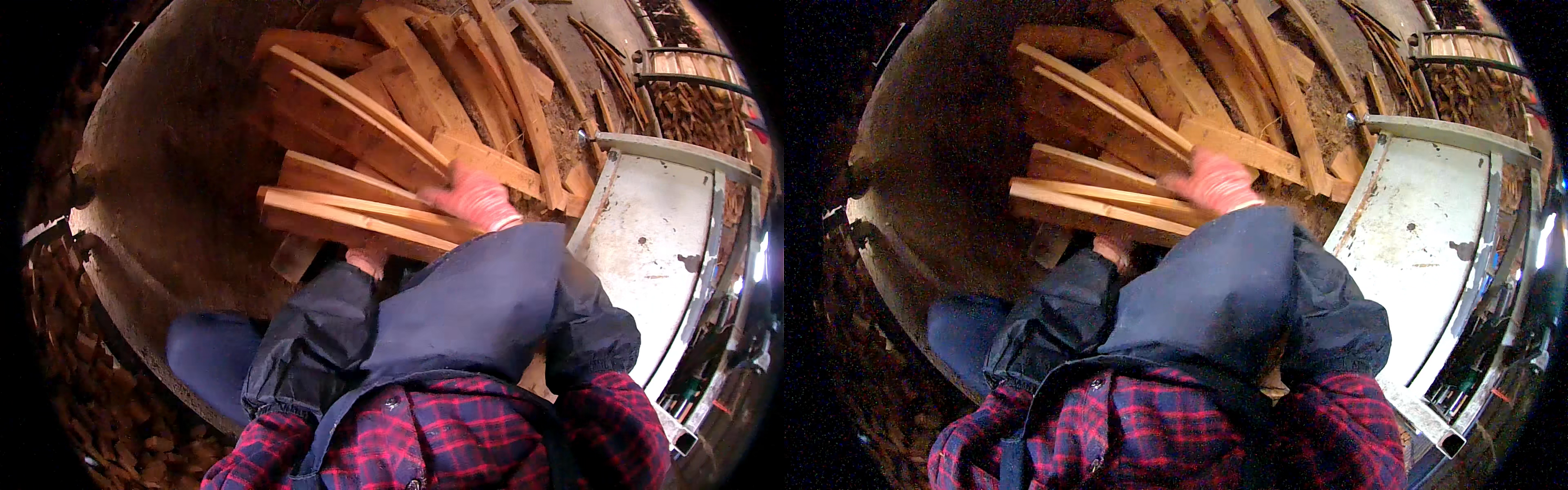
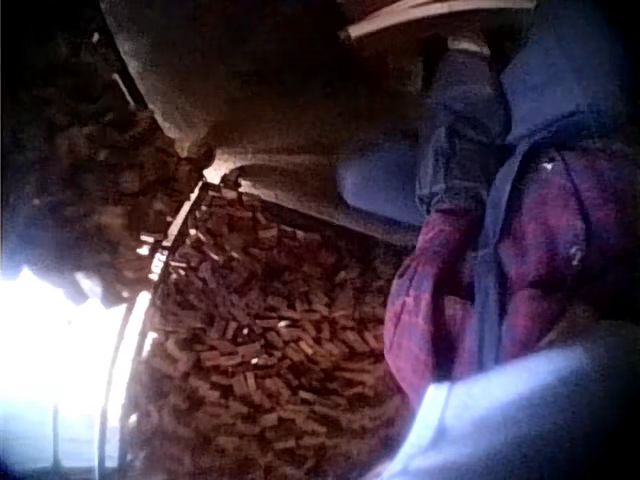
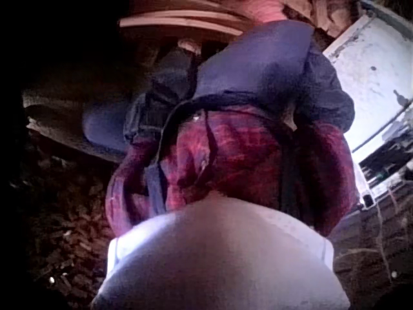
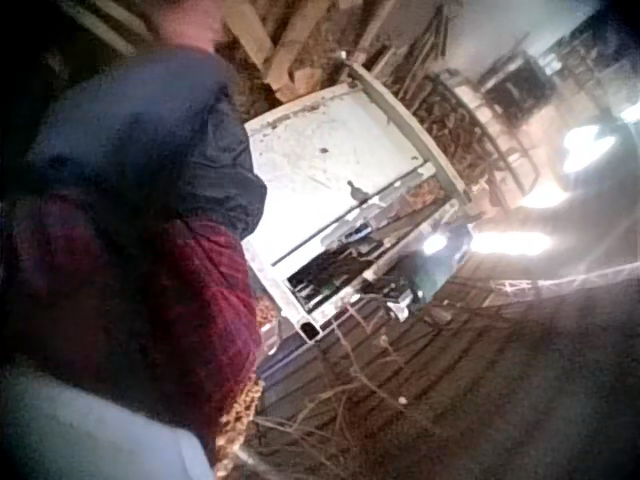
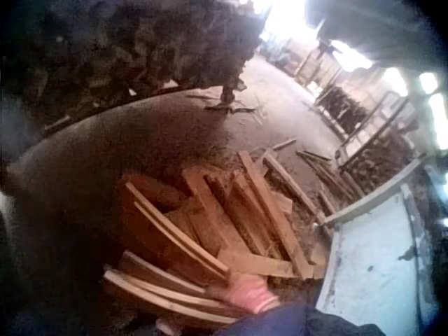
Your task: The person picks up bundles of wooden planks from a pile on the floor and stacks them onto a growing pile of lumber. The person repeatedly bends down to gather wood and lifts it to place it on the stack.
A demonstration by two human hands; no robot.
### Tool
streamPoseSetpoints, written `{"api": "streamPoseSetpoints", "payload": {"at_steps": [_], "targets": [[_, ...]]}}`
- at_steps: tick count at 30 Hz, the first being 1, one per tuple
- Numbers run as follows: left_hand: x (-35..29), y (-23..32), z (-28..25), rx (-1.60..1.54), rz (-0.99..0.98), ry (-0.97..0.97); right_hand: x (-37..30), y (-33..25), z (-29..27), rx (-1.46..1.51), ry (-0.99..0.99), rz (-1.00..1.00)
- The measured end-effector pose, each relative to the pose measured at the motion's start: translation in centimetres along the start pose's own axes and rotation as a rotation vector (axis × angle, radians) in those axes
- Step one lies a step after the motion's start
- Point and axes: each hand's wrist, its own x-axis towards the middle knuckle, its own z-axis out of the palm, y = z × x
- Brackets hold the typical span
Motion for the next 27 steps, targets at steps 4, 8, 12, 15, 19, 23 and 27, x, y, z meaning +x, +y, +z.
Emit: {"api": "streamPoseSetpoints", "payload": {"at_steps": [4,8,12,15,19,23,27], "targets": [[0.1,-0.2,0.2,-0.019,0.017,0.005,3.2,4.8,-1.0,0.230,0.306,0.110],[0.3,-1.0,0.8,-0.022,0.031,0.023,7.7,10.1,4.1,0.241,0.184,0.112],[0.6,-2.2,1.2,-0.017,0.029,0.046,7.6,11.4,0.6,0.112,-0.078,-0.004],[0.8,-3.3,1.9,-0.040,0.085,0.018,6.7,14.0,1.1,0.140,-0.228,-0.130],[0.9,-2.1,1.9,0.082,0.155,-0.024,3.9,14.7,2.1,0.176,-0.094,0.029],[1.6,-6.3,4.0,-0.562,-0.044,-0.088,6.4,11.0,-2.4,0.368,0.061,-0.122],[0.6,-5.7,2.6,0.587,0.399,0.049,9.3,7.9,-4.0,0.698,0.043,-0.155]]}}
